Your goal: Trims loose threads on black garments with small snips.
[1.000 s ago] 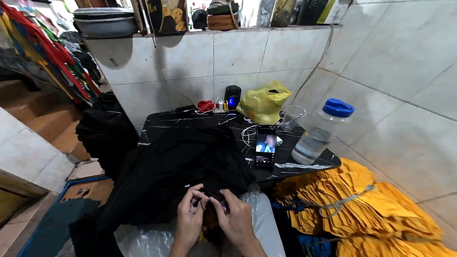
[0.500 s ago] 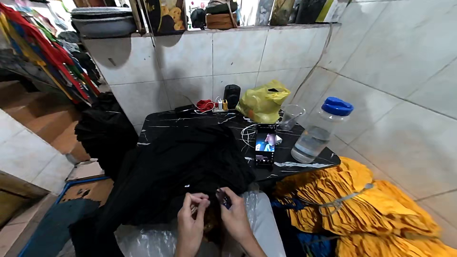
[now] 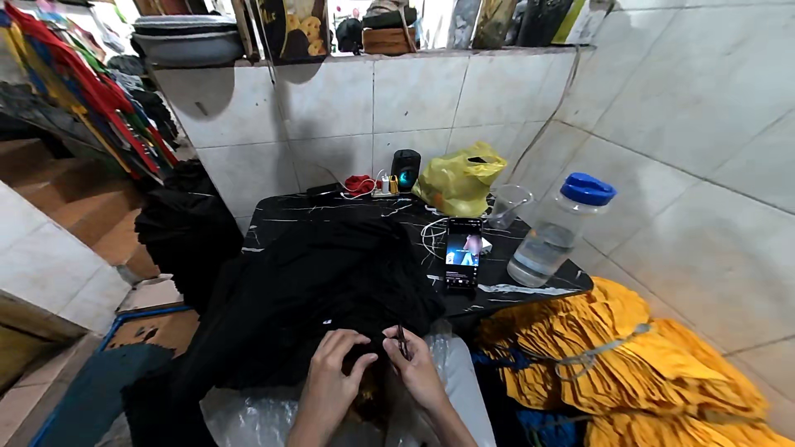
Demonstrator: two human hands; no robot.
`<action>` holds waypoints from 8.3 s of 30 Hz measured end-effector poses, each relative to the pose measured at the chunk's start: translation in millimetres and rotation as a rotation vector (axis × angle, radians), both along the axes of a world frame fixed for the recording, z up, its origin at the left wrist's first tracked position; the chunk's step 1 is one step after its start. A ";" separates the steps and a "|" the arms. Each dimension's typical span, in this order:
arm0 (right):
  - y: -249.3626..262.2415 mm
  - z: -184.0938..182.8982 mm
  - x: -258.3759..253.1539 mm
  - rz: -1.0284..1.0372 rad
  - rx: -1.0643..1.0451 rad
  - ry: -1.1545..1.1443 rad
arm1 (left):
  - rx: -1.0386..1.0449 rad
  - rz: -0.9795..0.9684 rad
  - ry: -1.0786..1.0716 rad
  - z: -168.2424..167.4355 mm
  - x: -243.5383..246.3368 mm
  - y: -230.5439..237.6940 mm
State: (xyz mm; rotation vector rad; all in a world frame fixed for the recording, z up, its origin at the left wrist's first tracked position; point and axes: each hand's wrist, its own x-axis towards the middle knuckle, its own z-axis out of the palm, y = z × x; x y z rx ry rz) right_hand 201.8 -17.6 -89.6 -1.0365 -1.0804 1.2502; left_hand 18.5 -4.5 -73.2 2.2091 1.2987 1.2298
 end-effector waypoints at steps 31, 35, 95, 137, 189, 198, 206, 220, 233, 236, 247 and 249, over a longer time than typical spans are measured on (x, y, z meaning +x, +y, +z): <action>3.4 9.3 -2.7 -0.154 -0.219 0.248 | -0.018 -0.138 -0.091 -0.5 -31.2 -2.5; 1.6 11.0 -6.5 -0.117 -0.250 0.301 | 0.021 -0.036 -0.111 2.6 -28.3 -1.5; 8.2 41.7 -32.9 0.243 -0.153 -1.338 | -0.372 0.546 -0.999 17.7 -117.3 -1.4; 5.9 17.0 -91.2 0.084 0.565 -0.756 | 0.087 0.246 -0.320 -13.7 -66.6 -32.7; 13.7 -1.3 -89.2 0.448 0.238 -0.207 | 0.201 0.281 -0.073 -20.5 -86.2 -50.3; 14.4 1.9 -90.9 0.393 0.266 -0.284 | 0.167 0.238 -0.071 -15.7 -89.3 -55.9; 11.2 1.5 -94.8 0.399 0.285 -0.289 | 0.159 0.221 -0.111 -19.7 -94.2 -55.3; 7.7 3.4 -93.7 0.409 0.381 -0.457 | 0.156 0.112 -0.100 -20.2 -114.4 -59.5; -11.8 18.8 -90.0 0.095 0.680 -0.935 | 0.086 0.162 -0.243 -17.2 -111.7 -56.7; -17.1 18.3 -92.1 0.109 0.688 -1.075 | 0.088 0.143 -0.173 -14.8 -110.3 -57.7; -18.9 19.0 -102.0 0.109 0.678 -1.073 | 0.110 0.217 -0.194 -15.6 -107.3 -60.6; -20.6 19.1 -102.4 0.112 0.661 -1.062 | 0.108 0.203 -0.189 -14.2 -106.1 -60.3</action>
